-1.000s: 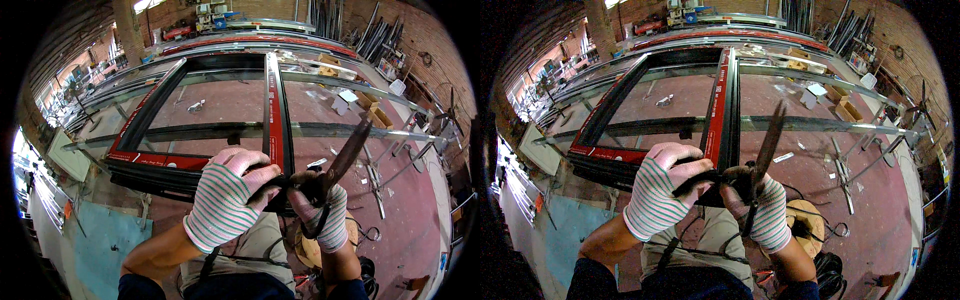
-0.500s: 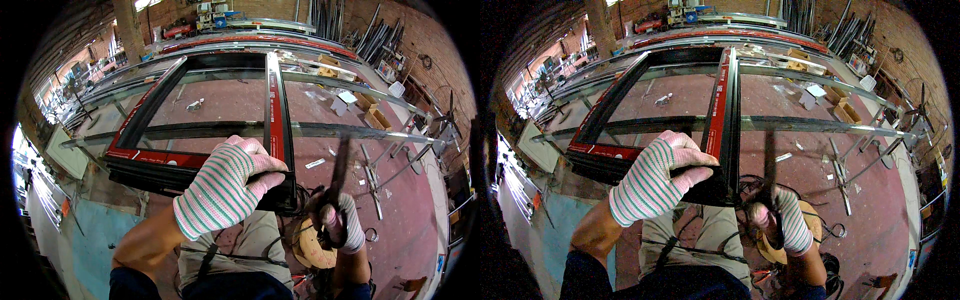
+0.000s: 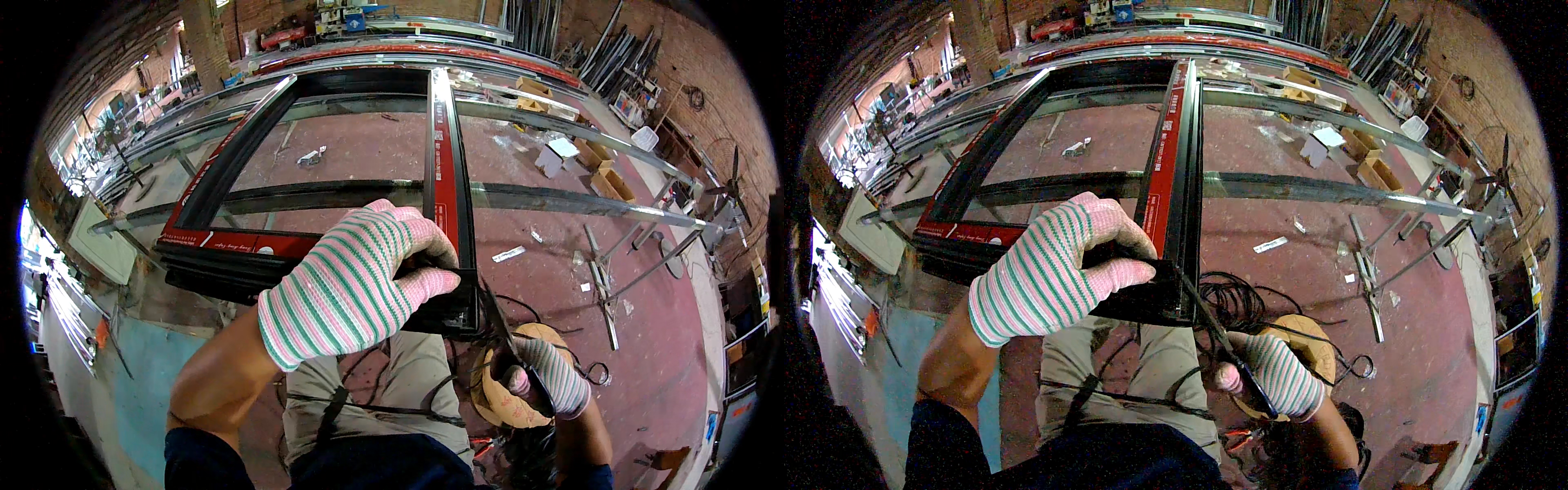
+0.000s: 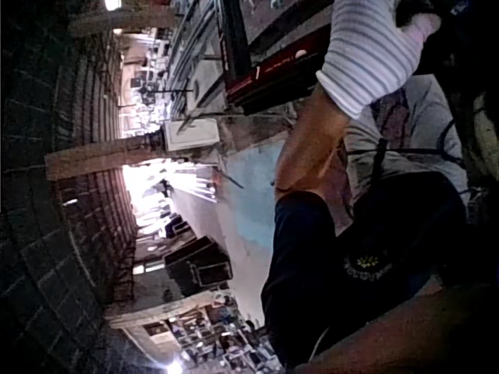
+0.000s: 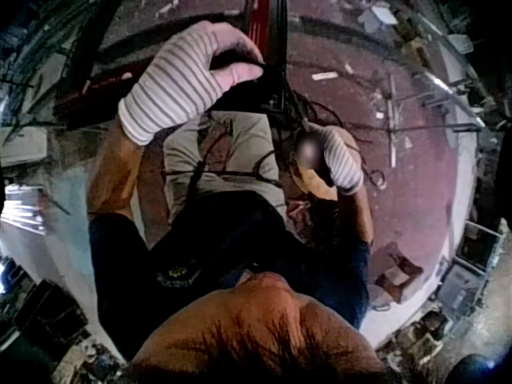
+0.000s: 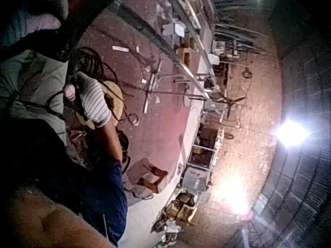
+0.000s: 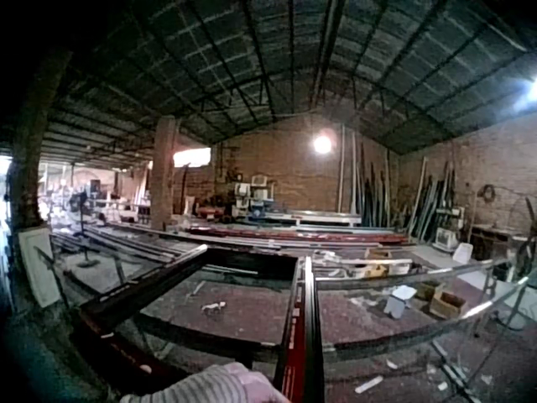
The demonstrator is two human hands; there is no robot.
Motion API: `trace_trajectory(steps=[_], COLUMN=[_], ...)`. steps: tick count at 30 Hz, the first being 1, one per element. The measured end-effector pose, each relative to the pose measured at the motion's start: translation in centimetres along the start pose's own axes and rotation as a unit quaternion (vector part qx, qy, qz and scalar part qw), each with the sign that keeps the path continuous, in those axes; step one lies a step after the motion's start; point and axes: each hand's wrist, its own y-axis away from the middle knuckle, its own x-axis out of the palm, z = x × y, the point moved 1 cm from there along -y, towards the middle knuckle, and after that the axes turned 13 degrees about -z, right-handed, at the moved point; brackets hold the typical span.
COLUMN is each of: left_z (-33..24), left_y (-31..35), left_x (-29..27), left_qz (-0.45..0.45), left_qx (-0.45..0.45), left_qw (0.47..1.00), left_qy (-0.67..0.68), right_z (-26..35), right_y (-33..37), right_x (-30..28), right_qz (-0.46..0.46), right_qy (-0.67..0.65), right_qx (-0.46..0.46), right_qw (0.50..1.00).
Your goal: The person sits on the floor and uses shears to trim a black rubber seal along the edges of a red and black window frame. They repeatedly reposition the frame and cut the seal in sections, then remove the trimmed pieces.
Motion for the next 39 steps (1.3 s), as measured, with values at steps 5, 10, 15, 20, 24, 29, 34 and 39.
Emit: trace_trajectory(steps=[5,10,15,20,24,29,34,39], left_z=[0.4,1.0,0.8,1.0,0.7,0.9,0.9,0.7], left_y=[-0.1,-0.1,-0.3,0.0,-0.5,-0.2,-0.2,-0.5], left_x=[0.2,0.1,0.1,-0.1,0.2,0.2,0.2,0.2], left_qz=[0.017,0.019,0.027,0.031,0.028,0.02,0.018,0.018], left_qx=[0.013,0.056,0.048,0.043,0.061,0.06,0.061,0.074], left_qw=[0.999,0.998,0.998,0.998,0.998,0.998,0.998,0.997], left_qy=[0.029,0.012,0.014,-0.016,-0.005,-0.01,-0.016,-0.023], right_z=[-0.6,-0.7,-0.7,-0.8,-0.1,-0.1,-0.5,0.1], right_y=[-0.3,-0.6,-0.4,-1.1,-0.6,-0.6,-0.6,-0.3], right_x=[0.2,0.2,0.3,0.5,-0.2,0.3,0.4,0.0], right_qz=[0.038,0.038,0.014,0.043,0.03,0.03,0.015,0.019], right_qy=[-0.015,-0.017,-0.049,-0.036,-0.044,-0.074,-0.081,-0.046], right_qx=[-0.003,0.012,0.026,0.05,0.094,0.116,0.155,0.074], right_qw=[0.999,0.999,0.998,0.997,0.994,0.99,0.984,0.996])
